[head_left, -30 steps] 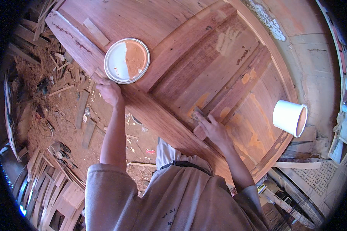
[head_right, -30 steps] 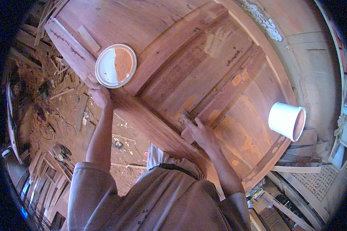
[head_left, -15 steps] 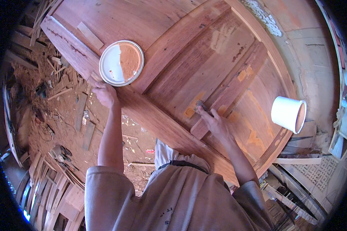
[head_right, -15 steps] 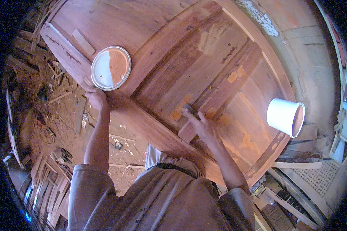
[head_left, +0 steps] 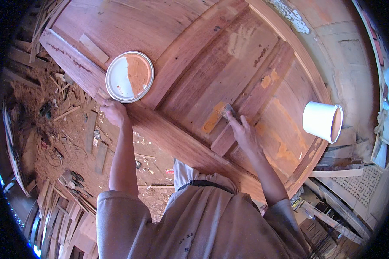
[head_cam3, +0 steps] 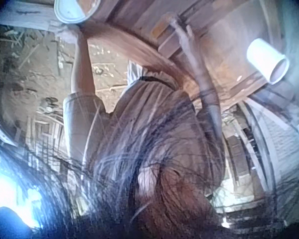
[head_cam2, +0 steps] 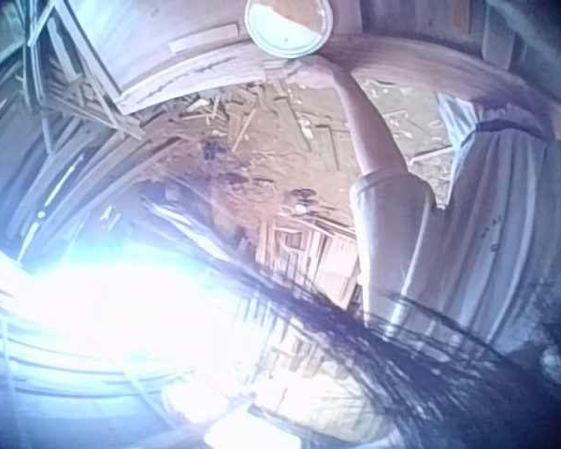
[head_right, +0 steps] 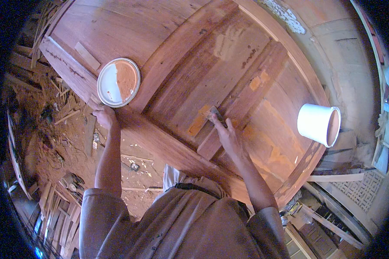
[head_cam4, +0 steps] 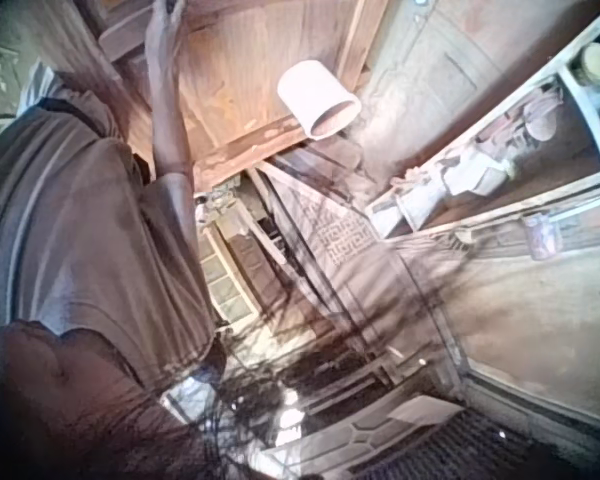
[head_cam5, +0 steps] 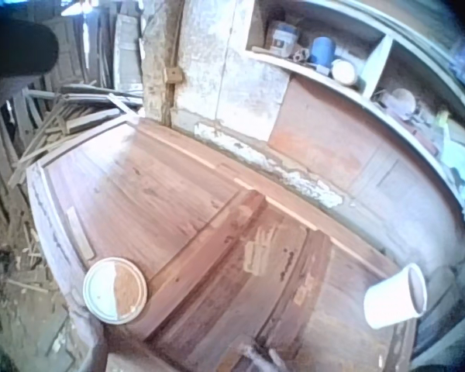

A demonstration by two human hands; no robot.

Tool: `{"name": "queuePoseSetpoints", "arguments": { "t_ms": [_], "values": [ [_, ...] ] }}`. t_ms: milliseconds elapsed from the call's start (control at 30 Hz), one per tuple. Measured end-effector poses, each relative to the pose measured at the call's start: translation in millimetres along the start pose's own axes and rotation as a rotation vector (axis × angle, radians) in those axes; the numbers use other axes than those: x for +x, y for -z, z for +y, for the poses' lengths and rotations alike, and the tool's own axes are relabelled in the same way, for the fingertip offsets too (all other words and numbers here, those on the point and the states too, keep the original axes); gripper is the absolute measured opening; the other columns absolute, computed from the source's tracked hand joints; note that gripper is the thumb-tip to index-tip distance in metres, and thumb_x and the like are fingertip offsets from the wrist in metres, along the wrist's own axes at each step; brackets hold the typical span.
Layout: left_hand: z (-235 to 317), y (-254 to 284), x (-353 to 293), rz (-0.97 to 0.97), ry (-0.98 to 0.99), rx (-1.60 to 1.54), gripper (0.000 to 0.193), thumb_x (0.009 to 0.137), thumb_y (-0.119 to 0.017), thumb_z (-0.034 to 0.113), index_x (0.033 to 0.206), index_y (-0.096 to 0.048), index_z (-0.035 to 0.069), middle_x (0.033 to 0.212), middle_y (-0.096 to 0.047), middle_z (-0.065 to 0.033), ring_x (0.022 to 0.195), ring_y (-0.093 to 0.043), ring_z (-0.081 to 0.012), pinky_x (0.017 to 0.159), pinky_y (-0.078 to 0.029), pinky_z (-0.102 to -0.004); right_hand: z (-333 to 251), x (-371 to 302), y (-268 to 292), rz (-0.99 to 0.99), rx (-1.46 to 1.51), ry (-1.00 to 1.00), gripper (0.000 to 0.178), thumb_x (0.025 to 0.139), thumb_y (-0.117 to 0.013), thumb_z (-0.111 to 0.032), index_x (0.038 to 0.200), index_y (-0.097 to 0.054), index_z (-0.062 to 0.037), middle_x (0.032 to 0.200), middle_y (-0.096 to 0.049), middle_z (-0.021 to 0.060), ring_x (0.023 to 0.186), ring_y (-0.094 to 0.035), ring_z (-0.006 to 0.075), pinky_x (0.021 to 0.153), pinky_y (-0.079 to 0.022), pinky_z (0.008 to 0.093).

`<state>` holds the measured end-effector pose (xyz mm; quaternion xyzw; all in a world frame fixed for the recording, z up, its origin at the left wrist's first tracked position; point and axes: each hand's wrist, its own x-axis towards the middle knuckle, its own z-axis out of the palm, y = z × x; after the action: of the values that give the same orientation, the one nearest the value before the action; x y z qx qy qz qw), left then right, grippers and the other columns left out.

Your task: The person applies a wood filler substance to the recesses of a large wooden door using a small scraper tool, repeatedly dipping the tool into a white bucket.

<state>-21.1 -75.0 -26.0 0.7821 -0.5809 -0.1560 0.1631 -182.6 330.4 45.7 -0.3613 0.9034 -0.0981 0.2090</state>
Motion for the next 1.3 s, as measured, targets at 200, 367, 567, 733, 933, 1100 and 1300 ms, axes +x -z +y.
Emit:
{"name": "queuePoseSetpoints", "arguments": {
  "t_ms": [200, 367, 567, 733, 933, 1100, 1300],
  "values": [
    [2.0, 2.8, -0.4, 0.015, -0.005, -0.002, 0.049, 0.101, -0.032, 0.040, 0.109, -0.049, -0.006, 0.101, -0.063, -0.0322, 0.093, -0.062, -0.0489, 0.081, -0.049, -0.0571, -15.0, 10.0, 40.8, 0.087, 0.303, -0.008, 0.042, 0.097, -0.052, -0.017, 0.138, -0.048, -0.0089, 0.111, -0.061, 0.0257, 0.103, -0.061, 0.0417, 0.087, -0.050, 0.0466],
    [1.4, 1.7, 2.2, 0.009, 0.021, -0.018, 0.052, 0.101, -0.032, 0.042, 0.110, -0.049, -0.006, 0.102, -0.063, -0.0321, 0.094, -0.062, -0.0491, 0.082, -0.049, -0.0576, -68.5, 51.2, 47.3, -0.082, 0.236, -0.263, 0.044, 0.099, -0.042, -0.021, 0.142, -0.043, -0.0114, 0.103, -0.063, 0.0326, 0.097, -0.064, 0.0454, 0.083, -0.052, 0.0518],
    [1.7, 2.3, 1.5, 0.021, 0.016, -0.030, 0.054, 0.101, -0.032, 0.045, 0.108, -0.052, -0.004, 0.101, -0.064, -0.0321, 0.093, -0.062, -0.0489, 0.082, -0.049, -0.0567, -92.5, 39.5, 26.2, -0.180, 0.183, -0.329, 0.039, 0.094, -0.046, -0.012, 0.131, -0.050, 0.0015, 0.085, -0.066, 0.0288, 0.085, -0.065, 0.0450, 0.076, -0.051, 0.0534],
    [5.5, 6.3, -4.7, 0.001, 0.034, -0.039, 0.053, 0.101, -0.032, 0.045, 0.107, -0.051, -0.004, 0.099, -0.064, -0.0317, 0.094, -0.063, -0.0482, 0.082, -0.050, -0.0564, -109.8, 14.8, 13.9, -0.236, 0.120, -0.261, 0.041, 0.092, -0.048, -0.010, 0.130, -0.048, 0.0076, 0.083, -0.064, 0.0323, 0.086, -0.065, 0.0450, 0.076, -0.052, 0.0522],
    [2.9, 2.1, -1.3, 0.007, 0.010, -0.008, 0.053, 0.101, -0.033, 0.044, 0.106, -0.050, -0.006, 0.098, -0.064, -0.0321, 0.092, -0.063, -0.0481, 0.081, -0.051, -0.0554, -132.6, -9.1, 6.1, -0.331, 0.174, -0.330, 0.037, 0.095, -0.047, -0.013, 0.127, -0.053, 0.0053, 0.086, -0.064, 0.0325, 0.088, -0.065, 0.0461, 0.079, -0.051, 0.0535],
    [-0.3, 7.5, -0.1, -0.005, 0.030, -0.012, 0.054, 0.101, -0.032, 0.044, 0.107, -0.050, -0.006, 0.100, -0.064, -0.0327, 0.094, -0.063, -0.0475, 0.082, -0.051, -0.0553, -117.8, -12.5, 62.5, -0.416, 0.309, -0.322, 0.036, 0.099, -0.047, -0.019, 0.133, -0.053, -0.0077, 0.103, -0.064, 0.0303, 0.099, -0.064, 0.0421, 0.084, -0.051, 0.0501],
    [3.1, 5.1, -0.1, -0.012, 0.057, -0.026, 0.056, 0.101, -0.031, 0.046, 0.109, -0.050, -0.006, 0.102, -0.063, -0.0326, 0.095, -0.062, -0.0487, 0.084, -0.049, -0.0556, -13.4, -15.9, 32.6, -0.057, 0.152, 0.066, 0.044, 0.099, -0.051, -0.021, 0.141, -0.045, -0.0133, 0.103, -0.061, 0.0202, 0.087, -0.064, 0.0402, 0.076, -0.052, 0.0458]
  ]
}}
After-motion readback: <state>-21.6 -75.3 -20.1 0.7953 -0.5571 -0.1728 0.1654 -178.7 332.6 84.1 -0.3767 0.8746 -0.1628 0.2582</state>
